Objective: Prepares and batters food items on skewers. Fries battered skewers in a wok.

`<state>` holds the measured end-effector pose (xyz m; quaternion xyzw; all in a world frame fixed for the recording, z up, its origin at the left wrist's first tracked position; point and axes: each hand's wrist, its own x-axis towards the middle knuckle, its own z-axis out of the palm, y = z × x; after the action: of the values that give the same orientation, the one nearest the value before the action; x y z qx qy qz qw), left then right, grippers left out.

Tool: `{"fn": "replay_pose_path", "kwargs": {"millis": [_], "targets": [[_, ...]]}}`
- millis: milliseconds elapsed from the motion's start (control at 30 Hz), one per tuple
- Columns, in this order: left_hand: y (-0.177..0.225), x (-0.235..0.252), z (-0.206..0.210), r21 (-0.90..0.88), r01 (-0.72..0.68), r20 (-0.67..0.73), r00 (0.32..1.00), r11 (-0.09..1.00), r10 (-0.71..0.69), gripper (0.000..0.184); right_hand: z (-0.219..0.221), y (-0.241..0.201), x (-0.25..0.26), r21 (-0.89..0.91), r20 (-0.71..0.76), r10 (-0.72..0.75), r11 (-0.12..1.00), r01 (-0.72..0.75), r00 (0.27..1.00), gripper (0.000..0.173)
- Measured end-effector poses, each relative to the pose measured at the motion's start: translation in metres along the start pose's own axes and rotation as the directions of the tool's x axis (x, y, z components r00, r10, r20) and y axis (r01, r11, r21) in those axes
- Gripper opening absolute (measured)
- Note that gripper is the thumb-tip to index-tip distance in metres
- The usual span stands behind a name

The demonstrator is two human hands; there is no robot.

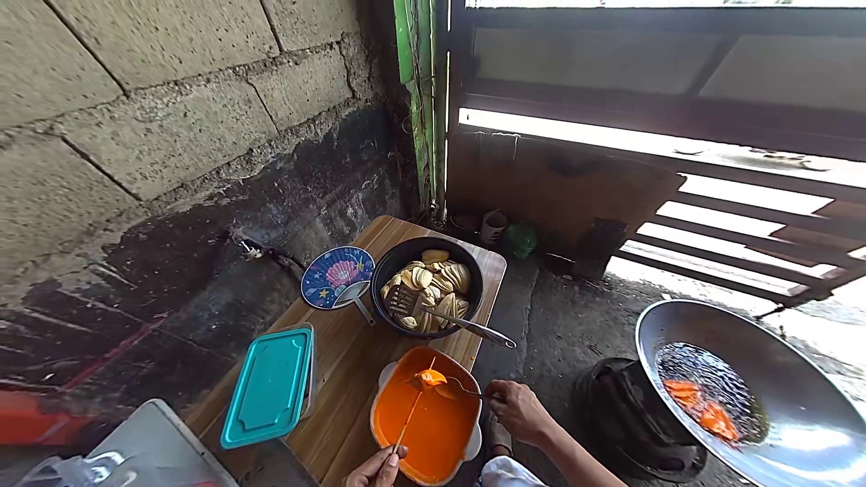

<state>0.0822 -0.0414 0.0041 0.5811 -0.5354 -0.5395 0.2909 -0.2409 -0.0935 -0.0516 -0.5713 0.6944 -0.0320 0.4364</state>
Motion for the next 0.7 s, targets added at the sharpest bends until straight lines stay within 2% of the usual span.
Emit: {"fn": "replay_pose_path", "kwargs": {"millis": [300, 533, 700], "targets": [[0.001, -0.001, -0.001, -0.027, 0.001, 0.003, 1.0, 1.0, -0.001, 0.028, -0.001, 0.004, -0.007, 0.008, -0.034, 0.012, 1.0, -0.012, 0.999, 0.031], [-0.001, -0.001, -0.003, -0.034, 0.033, 0.014, 0.999, 0.999, -0.032, 0.029, -0.005, -0.002, -0.012, -0.013, -0.01, 0.044, 0.999, -0.044, 0.999, 0.033], [-0.003, -0.002, 0.002, -0.005, 0.055, 0.032, 0.998, 0.998, -0.055, 0.027, 0.006, -0.001, -0.004, 0.054, 0.051, 0.025, 0.998, -0.028, 0.998, 0.035]]}}
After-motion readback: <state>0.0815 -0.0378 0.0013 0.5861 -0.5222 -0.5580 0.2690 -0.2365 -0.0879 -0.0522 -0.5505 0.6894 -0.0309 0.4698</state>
